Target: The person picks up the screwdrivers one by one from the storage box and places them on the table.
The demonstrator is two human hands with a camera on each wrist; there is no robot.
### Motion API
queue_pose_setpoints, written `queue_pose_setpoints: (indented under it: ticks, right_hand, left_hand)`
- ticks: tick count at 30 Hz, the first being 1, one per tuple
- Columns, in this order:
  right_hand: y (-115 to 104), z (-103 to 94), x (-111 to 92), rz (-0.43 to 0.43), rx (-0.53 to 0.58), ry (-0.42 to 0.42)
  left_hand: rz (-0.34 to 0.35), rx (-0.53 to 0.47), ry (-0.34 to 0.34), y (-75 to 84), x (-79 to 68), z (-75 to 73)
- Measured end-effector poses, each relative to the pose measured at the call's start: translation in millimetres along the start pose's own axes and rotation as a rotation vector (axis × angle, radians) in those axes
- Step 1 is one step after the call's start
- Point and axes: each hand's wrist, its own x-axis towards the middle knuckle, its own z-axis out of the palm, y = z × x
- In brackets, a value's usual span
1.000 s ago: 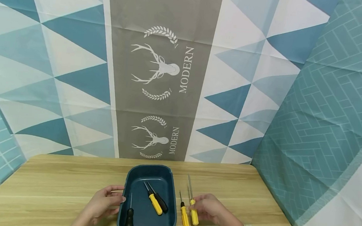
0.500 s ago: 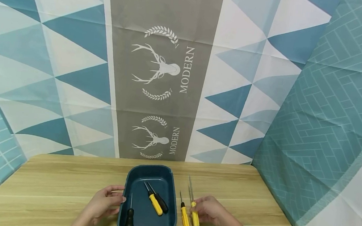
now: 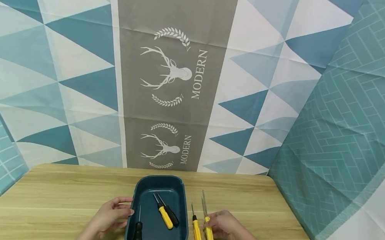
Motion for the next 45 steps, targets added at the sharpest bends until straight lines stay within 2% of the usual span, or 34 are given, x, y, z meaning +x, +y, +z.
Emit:
queue_pose_setpoints:
  ticks: [8,21,32,45]
  right_hand:
    - [2,-1.7,0,0.015,-0.005,0.003]
    - [4,-3.2,1,0.043,-0.05,0.027]
    - [10,-4.5,5,0.053,-0.074,0.048]
    - [11,-5.6,6,0.065,-0.068,0.041]
  left_hand:
    - [0.006,0.0,-0.008,-1.6,0.7,-0.1]
    - [-0.01,-0.004,0.028,1.1,-0.7,1.4]
    - [0.003,-0.005,-0.003,-1.5,0.7,-1.1]
    - [-0.002,-0.002,0.006,-1.5,1.3,-0.3]
